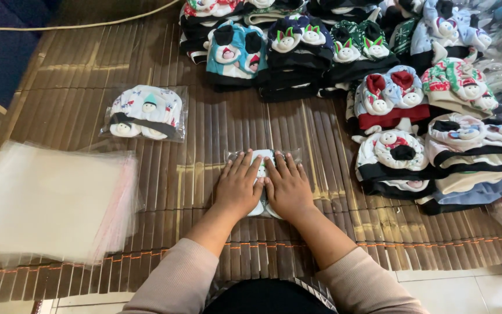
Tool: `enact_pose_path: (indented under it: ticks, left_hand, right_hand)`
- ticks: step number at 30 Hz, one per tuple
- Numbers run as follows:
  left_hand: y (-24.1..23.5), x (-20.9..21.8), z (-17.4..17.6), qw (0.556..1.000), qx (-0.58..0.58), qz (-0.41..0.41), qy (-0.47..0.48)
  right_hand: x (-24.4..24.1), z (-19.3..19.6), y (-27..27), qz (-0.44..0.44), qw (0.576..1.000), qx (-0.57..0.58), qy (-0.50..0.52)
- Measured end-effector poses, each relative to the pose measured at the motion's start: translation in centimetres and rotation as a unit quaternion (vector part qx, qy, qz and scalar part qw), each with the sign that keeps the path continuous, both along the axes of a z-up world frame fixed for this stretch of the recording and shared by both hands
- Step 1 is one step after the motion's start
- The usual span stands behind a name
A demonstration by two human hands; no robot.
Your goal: Packaging individual baby hats into clear plastic bags
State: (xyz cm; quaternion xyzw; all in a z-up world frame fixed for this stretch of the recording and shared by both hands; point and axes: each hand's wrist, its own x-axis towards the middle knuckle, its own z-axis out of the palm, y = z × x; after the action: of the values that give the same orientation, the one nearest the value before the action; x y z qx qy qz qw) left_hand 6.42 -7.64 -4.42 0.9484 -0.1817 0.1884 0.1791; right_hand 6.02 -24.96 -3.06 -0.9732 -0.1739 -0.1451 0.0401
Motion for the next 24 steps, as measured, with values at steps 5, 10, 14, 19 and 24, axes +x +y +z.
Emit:
enact_pose_path:
  ticks: [5,10,14,19,24]
  left_hand:
    - [0.2,0.1,0.4,1.0,-0.011,-0.004,0.017]
    - [0.6,0.5,0.0,0.999,-0.047,-0.001,0.024]
    - [1.4,0.0,1.0,0.988,-0.145,-0.012,0.049]
    - [3.0,-3.6,6.1,0.964,-0.099,0.165,0.181]
    - [5.3,-6.6,4.0,0.87,-0.062,0.207,0.444]
  right_hand:
    - [0.0,0.2,0.0,-0.004,1.0,-0.016,0.019]
    - [-0.2,1.5,0.1,-0.001,0.999,-0.026,0.044]
    - [-0.5,3.1,-0.4,0.017,0.994,0.018,0.109]
    - [-3.6,7.7,-0.1,0.076,0.982,-0.024,0.17]
    - [-4.3,7.1,-0.3,0.073,0.975,-0.081,0.193]
